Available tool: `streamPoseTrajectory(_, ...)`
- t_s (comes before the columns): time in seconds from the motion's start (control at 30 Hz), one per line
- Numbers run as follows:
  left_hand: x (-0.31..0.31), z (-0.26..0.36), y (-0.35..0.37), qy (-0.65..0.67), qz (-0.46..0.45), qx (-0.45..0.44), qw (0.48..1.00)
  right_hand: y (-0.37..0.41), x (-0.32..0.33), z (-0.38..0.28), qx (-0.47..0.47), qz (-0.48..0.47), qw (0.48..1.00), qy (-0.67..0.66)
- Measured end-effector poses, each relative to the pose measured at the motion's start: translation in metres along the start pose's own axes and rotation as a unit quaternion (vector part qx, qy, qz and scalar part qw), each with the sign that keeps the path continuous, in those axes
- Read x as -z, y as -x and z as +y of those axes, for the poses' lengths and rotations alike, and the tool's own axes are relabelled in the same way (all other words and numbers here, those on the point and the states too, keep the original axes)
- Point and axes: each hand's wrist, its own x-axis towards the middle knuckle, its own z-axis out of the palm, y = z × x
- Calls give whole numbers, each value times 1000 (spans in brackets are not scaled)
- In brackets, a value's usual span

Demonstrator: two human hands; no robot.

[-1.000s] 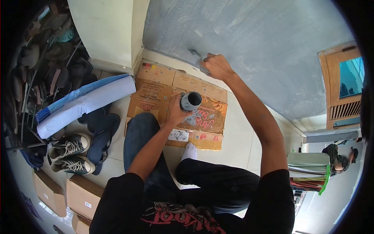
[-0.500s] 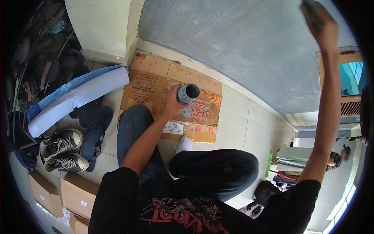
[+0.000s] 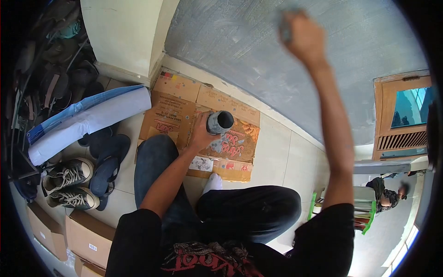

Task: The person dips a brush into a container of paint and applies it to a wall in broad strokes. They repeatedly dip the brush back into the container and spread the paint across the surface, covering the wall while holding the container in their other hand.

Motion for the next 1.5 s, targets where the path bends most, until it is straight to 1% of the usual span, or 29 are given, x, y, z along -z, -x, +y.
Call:
streamPoseTrajectory(0.03,1,0,-1,-5,2,1,1000,14,-13,-32,-2,-69,996,-50)
streamPoseTrajectory(0.07,0,-1,0,-5,2,2,1000,31,-27,-62,24,-81,991,-105)
streamPoseTrajectory(0.1,0,-1,2,-7,3,-3,1000,46,-47,-92,18,-127,978,-163)
streamPoseTrajectory(0.13,-1,-2,2,-10,5,-9,1000,58,-67,-120,28,-206,961,-181)
streamPoseTrajectory(0.2,2,4,3,-6,-5,5,1000,83,-98,-161,41,-218,945,-239)
streamPoseTrajectory(0.27,2,5,4,-1,-13,17,1000,99,-117,-187,41,-240,936,-254)
streamPoseTrajectory(0.3,1,5,4,10,-10,6,1000,101,-115,-194,43,-264,926,-268)
streamPoseTrajectory(0.43,-3,3,4,31,-22,-3,999,104,-101,-196,71,-257,912,-312)
streamPoseTrajectory(0.5,-6,0,5,27,-17,-12,999,95,-95,-180,75,-242,921,-295)
streamPoseTrajectory(0.57,-7,-1,6,20,-10,-23,999,87,-103,-151,86,-181,946,-255)
streamPoseTrajectory(0.6,-6,-1,6,32,-14,-8,999,78,-98,-132,80,-198,949,-230)
streamPoseTrajectory(0.63,-6,1,5,45,-16,5,999,67,-86,-110,75,-213,952,-205)
streamPoseTrajectory(0.7,-8,-2,4,48,-14,4,999,56,-54,-62,87,-151,964,-201)
streamPoseTrajectory(0.77,-7,-2,4,51,-14,0,999,45,-21,-7,110,-82,980,-144)
streamPoseTrajectory(0.8,-7,-1,4,41,-23,10,999,35,7,19,103,-103,984,-101)
streamPoseTrajectory(0.87,-7,2,6,34,-34,19,999,19,52,76,109,-12,993,-39)
streamPoseTrajectory(0.9,-8,2,7,34,-31,10,999,11,71,113,134,57,989,8)
streamPoseTrajectory(1.0,-9,-1,9,34,-23,-8,999,-10,144,139,29,126,989,73)
streamPoseTrajectory(1.03,-9,-1,9,32,-15,-15,999,-26,150,140,72,157,980,98)
streamPoseTrajectory(1.07,-9,-2,9,33,-17,-17,999,-28,155,139,95,213,959,161)
streamPoseTrajectory(1.13,-8,-2,9,39,-10,-10,999,-25,146,144,89,246,946,193)
streamPoseTrajectory(1.2,-8,-5,9,41,-12,-12,999,-15,113,140,92,229,957,152)
streamPoseTrajectory(1.23,-9,-7,8,41,-11,-13,999,-7,83,148,133,225,963,60)
streamPoseTrajectory(1.27,-8,-4,9,41,-13,-10,999,14,58,143,63,98,982,149)
streamPoseTrajectory(1.3,-5,2,9,35,-4,-10,999,32,29,139,21,18,993,118)
streamPoseTrajectory(1.33,-3,5,8,29,4,-10,1000,53,3,111,-12,-25,997,75)
streamPoseTrajectory(1.43,-4,2,8,47,-12,-5,999,114,-67,26,-8,-103,994,-44)
streamPoseTrajectory(1.47,-3,3,8,45,-14,-2,999,136,-92,1,22,-99,991,-82)
streamPoseTrajectory(1.5,-2,5,7,37,-1,-9,999,153,-107,-25,11,-162,980,-112)
